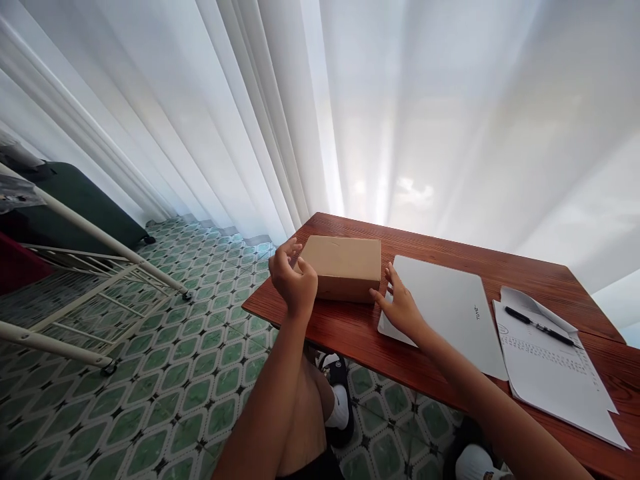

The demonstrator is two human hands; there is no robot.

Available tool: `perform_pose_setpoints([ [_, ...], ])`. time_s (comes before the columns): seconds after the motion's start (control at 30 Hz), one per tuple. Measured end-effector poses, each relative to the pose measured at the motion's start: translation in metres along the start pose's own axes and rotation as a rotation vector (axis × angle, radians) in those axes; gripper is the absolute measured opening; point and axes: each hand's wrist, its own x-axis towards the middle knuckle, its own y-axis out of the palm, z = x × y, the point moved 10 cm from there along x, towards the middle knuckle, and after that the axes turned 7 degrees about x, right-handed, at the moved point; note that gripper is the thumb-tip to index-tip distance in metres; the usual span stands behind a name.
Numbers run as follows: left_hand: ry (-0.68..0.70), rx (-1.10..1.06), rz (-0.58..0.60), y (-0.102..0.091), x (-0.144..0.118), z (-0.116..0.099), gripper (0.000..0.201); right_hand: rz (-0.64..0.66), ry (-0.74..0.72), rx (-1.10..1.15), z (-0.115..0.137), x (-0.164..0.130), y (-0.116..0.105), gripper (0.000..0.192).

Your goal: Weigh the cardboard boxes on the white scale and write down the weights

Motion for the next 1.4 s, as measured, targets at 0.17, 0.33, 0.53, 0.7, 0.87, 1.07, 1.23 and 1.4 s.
perform_pose_setpoints([
  [0.17, 0.121, -0.02, 0.02, 0.002, -0.02, -0.031, 0.029, -0.051, -0.007, -0.056, 0.006, -0.023, -0.036, 0.068],
  [0.33, 0.458, -0.115, 0.036, 0.003, -0.057, -0.089, 0.024, -0.12, -0.029, -0.081, 0.015, -0.044, -0.078, 0.046],
  [0.53, 0.832, -0.238, 0.125, 0.013, -0.133, -0.147, 0.031, -0.151, -0.055, -0.136, 0.019, -0.066, -0.121, 0.038],
  [0.7, 1.145, -0.326, 0.211, 0.016, -0.211, -0.182, 0.014, -0.171, -0.08, -0.151, 0.012, -0.084, -0.148, 0.037],
  [0.87, 1.259, -0.347, 0.275, 0.023, -0.248, -0.193, 0.007, -0.187, -0.048, -0.137, 0.0, -0.099, -0.168, 0.038],
  [1.07, 1.365, -0.297, 0.392, 0.035, -0.268, -0.202, 0.007, -0.14, -0.085, -0.252, -0.003, -0.104, -0.188, 0.036],
  [1.23, 1.482, -0.295, 0.361, 0.024, -0.274, -0.21, 0.008, -0.126, -0.189, -0.518, -0.007, -0.105, -0.191, 0.03],
  [1.4, 1.59, -0.332, 0.424, 0.019, -0.282, -0.221, 0.01, -0.086, -0.232, -0.63, -0.004, -0.111, -0.189, 0.027],
])
